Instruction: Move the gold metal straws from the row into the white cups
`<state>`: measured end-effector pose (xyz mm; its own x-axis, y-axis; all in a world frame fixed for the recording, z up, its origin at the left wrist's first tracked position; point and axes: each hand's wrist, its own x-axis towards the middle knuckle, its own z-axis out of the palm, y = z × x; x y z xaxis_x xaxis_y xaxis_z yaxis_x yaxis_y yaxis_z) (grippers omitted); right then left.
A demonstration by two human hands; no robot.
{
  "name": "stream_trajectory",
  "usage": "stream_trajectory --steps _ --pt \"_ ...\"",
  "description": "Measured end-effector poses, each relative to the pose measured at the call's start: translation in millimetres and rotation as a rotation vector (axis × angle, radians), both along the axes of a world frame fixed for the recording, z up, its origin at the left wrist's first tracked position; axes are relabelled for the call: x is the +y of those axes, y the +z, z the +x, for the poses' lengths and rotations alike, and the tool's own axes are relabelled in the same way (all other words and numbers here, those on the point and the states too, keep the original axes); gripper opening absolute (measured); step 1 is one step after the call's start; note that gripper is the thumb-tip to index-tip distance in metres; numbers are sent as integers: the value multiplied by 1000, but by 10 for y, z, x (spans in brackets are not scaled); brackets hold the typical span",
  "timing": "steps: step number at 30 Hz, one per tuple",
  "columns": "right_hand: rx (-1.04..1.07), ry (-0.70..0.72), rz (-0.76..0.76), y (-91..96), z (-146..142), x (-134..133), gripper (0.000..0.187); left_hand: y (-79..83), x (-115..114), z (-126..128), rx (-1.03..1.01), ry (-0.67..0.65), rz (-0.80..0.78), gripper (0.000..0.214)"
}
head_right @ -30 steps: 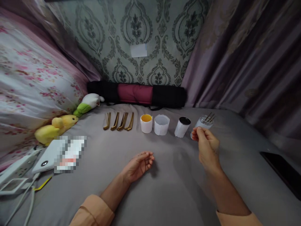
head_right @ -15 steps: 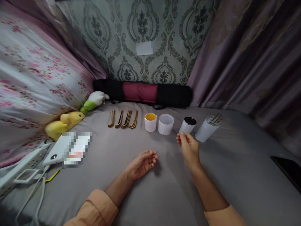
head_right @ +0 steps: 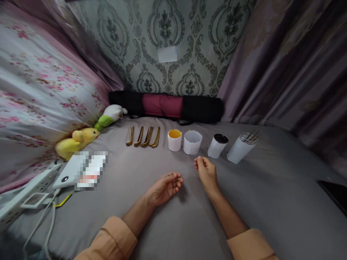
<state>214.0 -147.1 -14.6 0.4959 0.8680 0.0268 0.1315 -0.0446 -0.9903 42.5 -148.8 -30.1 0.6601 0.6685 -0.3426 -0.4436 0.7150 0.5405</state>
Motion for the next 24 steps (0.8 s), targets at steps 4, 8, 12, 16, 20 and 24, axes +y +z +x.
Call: stream_trajectory --steps 4,8,12,16,20,24 --pt "-34 -2 -1 -104 21 7 37 1 -4 3 5 -1 0 9" --pt "-85 4 -14 -213 27 11 40 23 -6 8 15 -2 -5 9" --pt "-148 15 -12 -266 27 4 41 29 -4 10 12 -2 1 9" --pt "-179 30 -18 -267 22 -8 42 15 -2 14 16 -4 6 8" --pt "-206 38 -7 -267 12 -24 42 2 -3 17 2 -1 16 10" --pt "-236 50 12 -283 10 -39 41 4 -4 16 6 -4 6 9"
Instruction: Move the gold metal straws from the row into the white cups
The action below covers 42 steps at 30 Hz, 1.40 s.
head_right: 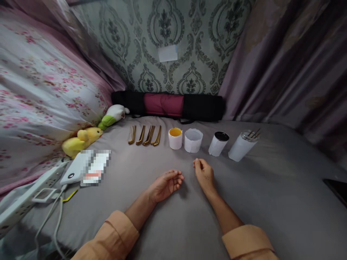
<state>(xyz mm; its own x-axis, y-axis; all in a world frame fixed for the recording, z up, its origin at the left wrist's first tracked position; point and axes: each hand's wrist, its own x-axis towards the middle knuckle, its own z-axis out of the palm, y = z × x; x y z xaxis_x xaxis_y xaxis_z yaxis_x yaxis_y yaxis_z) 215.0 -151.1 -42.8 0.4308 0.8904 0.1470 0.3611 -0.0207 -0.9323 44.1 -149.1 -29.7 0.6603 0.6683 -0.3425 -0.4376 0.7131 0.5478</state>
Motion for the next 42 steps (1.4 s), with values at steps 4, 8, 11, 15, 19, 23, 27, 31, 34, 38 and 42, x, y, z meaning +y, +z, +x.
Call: stream_trajectory --steps 4,8,11,15,19,23,27,31,34,38,42 --pt "-37 18 1 -19 5 -5 42 22 15 8 42 -12 -18 7" --pt "-73 28 -1 -25 8 -2 41 74 67 24 152 -10 -34 6" --pt "-75 23 1 -24 4 -3 41 117 137 18 243 27 -13 6" --pt "-93 19 -2 -23 1 -6 40 146 261 -30 317 85 26 7" --pt "-101 16 -10 -40 10 3 41 146 385 -85 361 120 63 7" --pt "-99 18 -11 -67 23 14 42 150 495 -130 441 152 114 6" --pt "-116 24 -11 -57 18 -2 42 148 640 -185 668 178 297 7" --pt "-132 17 -30 -35 6 -18 43 138 822 -252 771 219 368 7" --pt "-131 21 -27 -31 0 -20 44 144 940 -301 859 255 431 7" --pt "-142 25 -14 -22 -5 -25 43 150 1060 -356 976 289 516 7" --pt "-157 20 -7 -19 -7 -28 40 135 1174 -400 1098 321 607 11"
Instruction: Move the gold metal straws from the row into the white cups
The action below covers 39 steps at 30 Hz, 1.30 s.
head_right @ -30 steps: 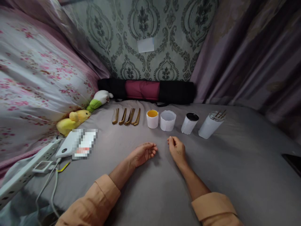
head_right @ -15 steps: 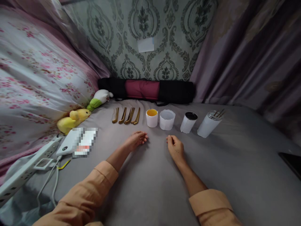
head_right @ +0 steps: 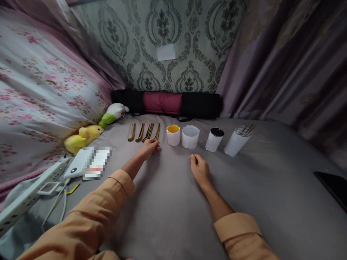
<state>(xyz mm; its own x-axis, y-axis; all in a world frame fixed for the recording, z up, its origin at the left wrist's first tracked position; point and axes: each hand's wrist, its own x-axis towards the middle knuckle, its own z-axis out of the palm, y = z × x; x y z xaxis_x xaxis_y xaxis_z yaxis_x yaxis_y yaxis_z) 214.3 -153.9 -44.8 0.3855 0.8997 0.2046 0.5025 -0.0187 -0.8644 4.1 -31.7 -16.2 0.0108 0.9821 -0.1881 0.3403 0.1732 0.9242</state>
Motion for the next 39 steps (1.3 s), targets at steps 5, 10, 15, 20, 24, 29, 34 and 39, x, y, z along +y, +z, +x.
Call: stream_trajectory --steps 5,10,15,20,24,29,34,39 --pt "-20 10 -2 -16 2 0 37 25 152 -58 211 33 107 18" --pt "-39 9 1 6 -3 -11 37 93 252 -94 439 36 228 22" --pt "-37 13 8 2 -2 -4 37 89 294 -77 624 -14 288 30" --pt "-27 6 19 -23 4 8 38 3 323 -73 754 -73 309 29" --pt "-26 2 17 -12 3 9 38 -63 347 -73 822 -88 298 25" --pt "-42 -4 9 0 0 9 37 -116 396 -53 847 -97 316 26" --pt "-52 -7 2 -3 -4 7 36 -153 422 -39 837 -93 344 28" --pt "-57 -1 18 -20 2 15 37 -165 410 -62 833 -99 359 27"
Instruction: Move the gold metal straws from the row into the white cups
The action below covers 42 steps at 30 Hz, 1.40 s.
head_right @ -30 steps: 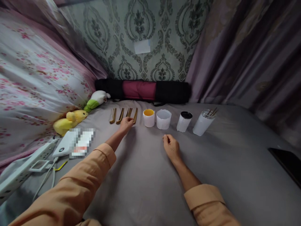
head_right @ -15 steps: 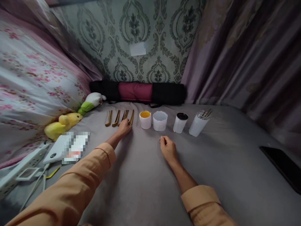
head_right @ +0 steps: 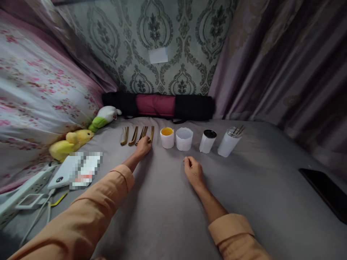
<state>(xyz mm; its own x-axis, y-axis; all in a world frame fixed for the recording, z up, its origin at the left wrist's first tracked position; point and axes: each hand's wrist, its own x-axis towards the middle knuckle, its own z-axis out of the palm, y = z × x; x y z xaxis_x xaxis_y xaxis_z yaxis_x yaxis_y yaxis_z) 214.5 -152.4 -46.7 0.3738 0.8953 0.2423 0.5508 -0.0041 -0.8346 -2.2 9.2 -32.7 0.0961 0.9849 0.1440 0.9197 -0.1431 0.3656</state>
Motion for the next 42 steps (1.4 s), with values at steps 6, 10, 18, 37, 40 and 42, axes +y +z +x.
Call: stream_trajectory --steps 6,10,18,37,40,42 --pt "11 2 -7 -13 10 2 36 20 -30 -31 7 -2 -3 25" --pt "12 -1 -11 7 4 -7 36 38 -49 -35 5 -11 0 26" --pt "24 7 -5 9 0 -8 36 63 -66 -40 -4 -22 2 25" --pt "16 11 -17 13 -8 -14 38 101 -76 -24 -20 31 -27 26" --pt "9 15 -11 9 -6 -11 37 97 -77 -25 -23 31 -23 26" --pt "10 19 -1 5 -6 -8 37 92 -72 -25 -25 32 -23 26"
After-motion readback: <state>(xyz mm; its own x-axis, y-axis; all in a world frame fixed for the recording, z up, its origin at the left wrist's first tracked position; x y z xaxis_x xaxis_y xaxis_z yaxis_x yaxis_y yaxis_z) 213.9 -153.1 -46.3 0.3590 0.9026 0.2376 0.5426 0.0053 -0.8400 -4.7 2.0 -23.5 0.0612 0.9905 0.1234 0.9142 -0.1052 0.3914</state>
